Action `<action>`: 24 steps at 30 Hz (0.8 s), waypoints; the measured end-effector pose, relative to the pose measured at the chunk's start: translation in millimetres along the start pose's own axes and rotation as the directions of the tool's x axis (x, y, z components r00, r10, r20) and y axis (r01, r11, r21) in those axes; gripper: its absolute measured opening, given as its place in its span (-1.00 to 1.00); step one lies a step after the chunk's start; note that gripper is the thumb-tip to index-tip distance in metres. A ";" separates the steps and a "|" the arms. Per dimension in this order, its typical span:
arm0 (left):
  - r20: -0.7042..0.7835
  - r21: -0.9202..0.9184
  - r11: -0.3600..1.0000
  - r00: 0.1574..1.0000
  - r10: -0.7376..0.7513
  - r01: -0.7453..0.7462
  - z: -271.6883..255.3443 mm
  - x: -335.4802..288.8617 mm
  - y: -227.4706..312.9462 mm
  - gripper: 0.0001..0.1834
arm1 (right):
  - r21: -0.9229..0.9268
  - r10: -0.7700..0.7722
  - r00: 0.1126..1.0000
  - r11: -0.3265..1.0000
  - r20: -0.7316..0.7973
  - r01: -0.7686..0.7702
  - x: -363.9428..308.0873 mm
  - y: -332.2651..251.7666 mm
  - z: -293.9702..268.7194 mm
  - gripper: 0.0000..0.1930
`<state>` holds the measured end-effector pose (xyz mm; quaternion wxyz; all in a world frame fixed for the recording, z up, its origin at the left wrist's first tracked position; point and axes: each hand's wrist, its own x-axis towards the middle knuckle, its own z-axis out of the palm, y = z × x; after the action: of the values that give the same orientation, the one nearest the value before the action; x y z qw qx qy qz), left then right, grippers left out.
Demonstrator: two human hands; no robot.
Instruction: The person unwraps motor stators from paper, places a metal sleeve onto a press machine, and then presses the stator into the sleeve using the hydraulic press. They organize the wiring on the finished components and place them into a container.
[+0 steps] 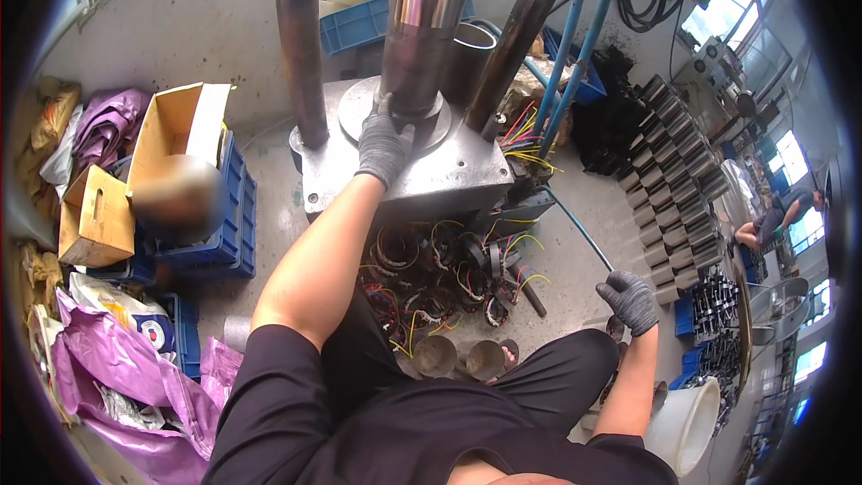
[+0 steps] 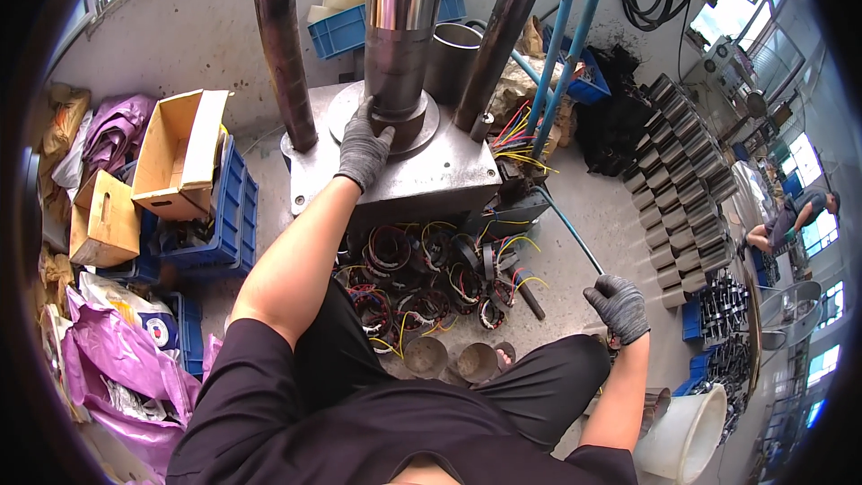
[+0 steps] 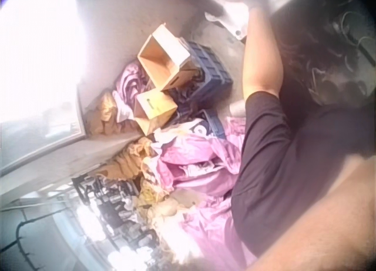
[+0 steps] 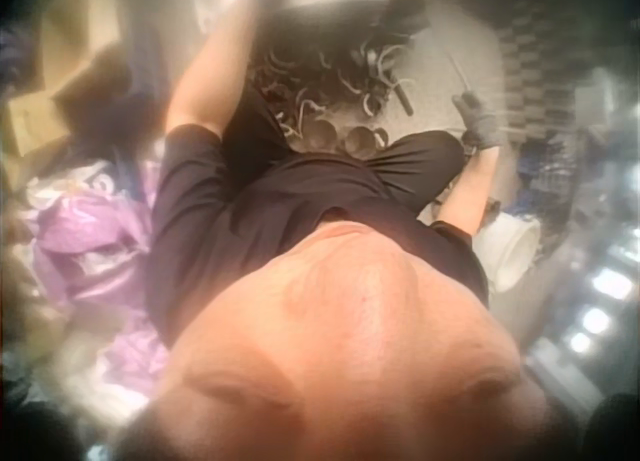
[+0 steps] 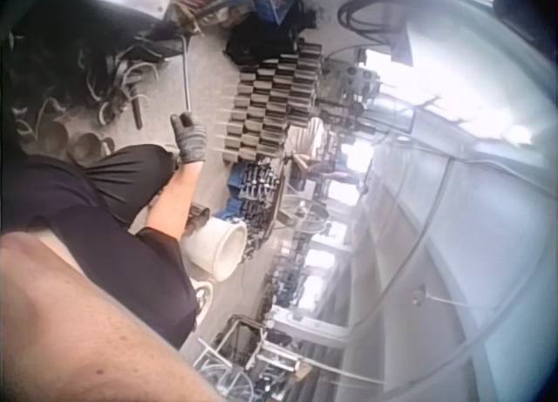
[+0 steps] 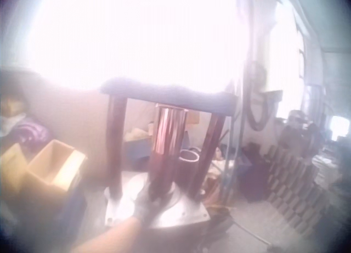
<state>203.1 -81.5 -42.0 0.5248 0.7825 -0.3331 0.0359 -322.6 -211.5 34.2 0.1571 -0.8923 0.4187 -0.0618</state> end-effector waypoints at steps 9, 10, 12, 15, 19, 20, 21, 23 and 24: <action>0.015 0.010 1.000 1.000 -0.022 0.022 -2.7 -0.4 1.0 -0.18 | 0.086 0.000 0.998 0.996 0.062 -0.005 4.8 7.3 -9.0 -0.72; 0.020 0.001 1.000 0.999 -0.030 0.030 -3.8 -1.5 3.7 -0.18 | 0.157 0.016 0.993 0.987 0.116 -0.034 7.1 10.0 -10.5 -0.72; 0.005 0.014 1.000 1.000 -0.025 0.025 -6.3 -3.9 10.7 -0.21 | 0.281 0.008 0.979 0.957 0.202 -0.066 13.7 4.9 -24.0 -0.75; -0.011 0.014 1.000 1.000 -0.003 0.003 -3.6 -4.7 12.4 -0.25 | 0.227 -0.075 0.984 0.973 0.162 0.037 27.8 -2.6 -42.9 -0.73; -0.025 0.011 1.000 0.999 0.020 -0.019 -2.0 -3.3 5.5 -0.26 | 0.190 -0.079 0.972 0.981 0.221 0.037 32.7 -13.2 -54.7 -0.77; -0.025 0.011 1.000 0.999 0.020 -0.020 -1.1 -2.5 3.8 -0.26 | 0.134 -0.101 0.960 0.989 0.260 0.068 33.2 -10.7 -52.8 -0.80; -0.025 0.004 1.000 0.999 0.023 -0.023 -1.1 -1.8 3.3 -0.26 | 0.224 -0.070 0.944 0.975 0.321 -0.004 32.0 -6.0 -46.3 -0.84; -0.031 -0.001 1.000 0.999 0.024 -0.024 -1.9 -0.7 1.7 -0.27 | 0.210 -0.054 0.930 0.977 0.365 -0.026 28.7 -1.8 -45.7 -0.83; -0.009 -0.007 1.000 1.000 0.008 -0.008 -2.7 -1.6 2.0 -0.26 | 0.229 -0.044 0.932 0.972 0.360 -0.043 27.4 -0.2 -43.4 -0.82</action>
<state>201.5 -78.9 -39.8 0.5287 0.7793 -0.3340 0.0405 -315.3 -242.3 74.6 0.3353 -0.8638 0.3719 0.0553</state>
